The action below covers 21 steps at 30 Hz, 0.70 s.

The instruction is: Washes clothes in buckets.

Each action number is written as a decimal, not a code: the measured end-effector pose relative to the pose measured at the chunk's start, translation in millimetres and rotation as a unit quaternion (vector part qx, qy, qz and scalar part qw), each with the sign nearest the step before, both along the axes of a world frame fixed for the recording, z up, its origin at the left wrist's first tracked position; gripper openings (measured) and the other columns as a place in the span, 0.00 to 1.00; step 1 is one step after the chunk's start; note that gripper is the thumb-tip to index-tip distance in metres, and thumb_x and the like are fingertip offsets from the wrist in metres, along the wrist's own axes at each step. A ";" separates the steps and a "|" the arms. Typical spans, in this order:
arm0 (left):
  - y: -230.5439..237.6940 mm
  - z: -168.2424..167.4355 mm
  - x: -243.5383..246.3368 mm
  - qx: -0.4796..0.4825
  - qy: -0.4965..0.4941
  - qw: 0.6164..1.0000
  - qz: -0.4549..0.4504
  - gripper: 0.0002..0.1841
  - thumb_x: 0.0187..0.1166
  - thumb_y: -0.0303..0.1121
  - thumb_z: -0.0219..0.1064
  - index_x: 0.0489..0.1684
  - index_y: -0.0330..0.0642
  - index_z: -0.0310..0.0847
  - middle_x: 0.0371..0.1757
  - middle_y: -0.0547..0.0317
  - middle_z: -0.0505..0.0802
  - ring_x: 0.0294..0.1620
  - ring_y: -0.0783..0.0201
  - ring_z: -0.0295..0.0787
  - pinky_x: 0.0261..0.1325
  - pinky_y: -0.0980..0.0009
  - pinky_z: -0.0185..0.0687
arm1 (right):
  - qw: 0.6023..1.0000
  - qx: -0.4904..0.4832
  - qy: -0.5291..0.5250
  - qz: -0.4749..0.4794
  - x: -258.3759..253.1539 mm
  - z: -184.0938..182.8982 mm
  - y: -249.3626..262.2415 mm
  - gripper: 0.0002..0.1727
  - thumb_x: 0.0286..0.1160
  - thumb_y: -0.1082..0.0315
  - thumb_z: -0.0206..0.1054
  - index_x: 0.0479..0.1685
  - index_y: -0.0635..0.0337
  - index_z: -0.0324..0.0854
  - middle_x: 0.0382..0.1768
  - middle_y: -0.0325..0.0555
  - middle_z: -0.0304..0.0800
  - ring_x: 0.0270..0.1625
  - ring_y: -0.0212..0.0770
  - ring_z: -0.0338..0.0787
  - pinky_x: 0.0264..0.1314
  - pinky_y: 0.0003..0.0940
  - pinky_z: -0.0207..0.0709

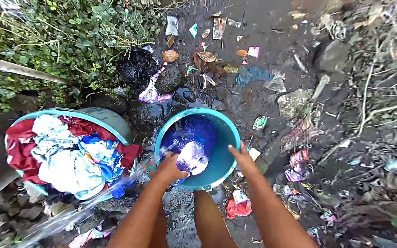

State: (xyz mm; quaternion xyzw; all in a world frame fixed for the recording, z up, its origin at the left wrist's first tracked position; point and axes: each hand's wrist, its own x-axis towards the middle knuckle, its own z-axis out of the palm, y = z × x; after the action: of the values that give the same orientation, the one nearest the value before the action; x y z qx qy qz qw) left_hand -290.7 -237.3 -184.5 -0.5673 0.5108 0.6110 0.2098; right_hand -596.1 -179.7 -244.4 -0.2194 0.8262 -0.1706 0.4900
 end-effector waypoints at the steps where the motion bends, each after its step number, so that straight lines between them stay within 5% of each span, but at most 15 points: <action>1: -8.4 10.9 3.5 -0.001 -0.001 1.000 -0.019 0.46 0.61 0.48 0.85 0.83 0.40 0.70 0.83 0.39 0.74 0.79 0.43 0.76 0.78 0.42 0.73 | 0.998 -0.002 -0.027 -0.057 4.2 -9.8 3.4 0.44 0.82 0.60 0.67 0.93 0.63 0.47 0.84 0.65 0.67 0.82 0.53 0.75 0.81 0.52 0.74; 5: -28.4 39.6 27.0 -0.047 0.030 0.998 0.039 0.45 0.65 0.44 0.83 0.85 0.38 0.66 0.79 0.42 0.80 0.81 0.49 0.75 0.85 0.48 0.67 | 0.990 -0.042 -0.009 -0.136 26.4 -10.8 -12.6 0.31 0.84 0.70 0.64 0.85 0.67 0.64 0.76 0.64 0.76 0.74 0.51 0.82 0.75 0.49 0.78; 8: -33.6 41.3 44.3 -0.080 0.078 0.976 0.186 0.44 0.67 0.39 0.81 0.84 0.33 0.64 0.75 0.40 0.83 0.77 0.55 0.79 0.83 0.57 0.71 | 0.997 -0.072 0.005 -0.030 34.1 2.7 -43.3 0.28 0.82 0.70 0.66 0.81 0.69 0.70 0.74 0.66 0.79 0.75 0.53 0.82 0.78 0.51 0.75; 11: -29.5 28.4 47.3 -0.098 0.101 0.925 0.352 0.46 0.65 0.36 0.82 0.86 0.34 0.59 0.72 0.41 0.84 0.71 0.59 0.84 0.75 0.61 0.81 | 0.988 -0.072 0.047 0.130 23.3 -1.4 -96.8 0.26 0.84 0.64 0.67 0.79 0.64 0.75 0.73 0.67 0.81 0.77 0.62 0.80 0.80 0.65 0.69; 16: -36.6 30.7 21.7 -0.108 0.116 0.885 0.438 0.48 0.63 0.33 0.80 0.87 0.36 0.56 0.69 0.42 0.85 0.67 0.61 0.85 0.71 0.63 0.82 | 0.951 0.034 0.146 0.272 5.5 -24.1 -181.4 0.34 0.82 0.57 0.69 0.85 0.58 0.66 0.73 0.74 0.78 0.75 0.77 0.78 0.71 0.80 0.68; 21: -41.7 23.6 19.7 -0.172 0.035 0.904 0.390 0.38 0.69 0.40 0.79 0.79 0.32 0.71 0.72 0.37 0.84 0.75 0.53 0.80 0.79 0.57 0.75 | 0.957 -0.026 0.135 0.257 -6.5 -23.0 -155.6 0.39 0.84 0.56 0.67 0.93 0.55 0.57 0.79 0.71 0.75 0.78 0.75 0.76 0.77 0.78 0.65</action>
State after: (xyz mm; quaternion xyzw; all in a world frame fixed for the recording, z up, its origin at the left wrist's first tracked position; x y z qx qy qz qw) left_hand -271.0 -279.0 -160.9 -0.7264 0.3532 0.5665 -0.1637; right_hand -602.6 -335.3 -267.4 -0.4582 0.7955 -0.0293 0.3955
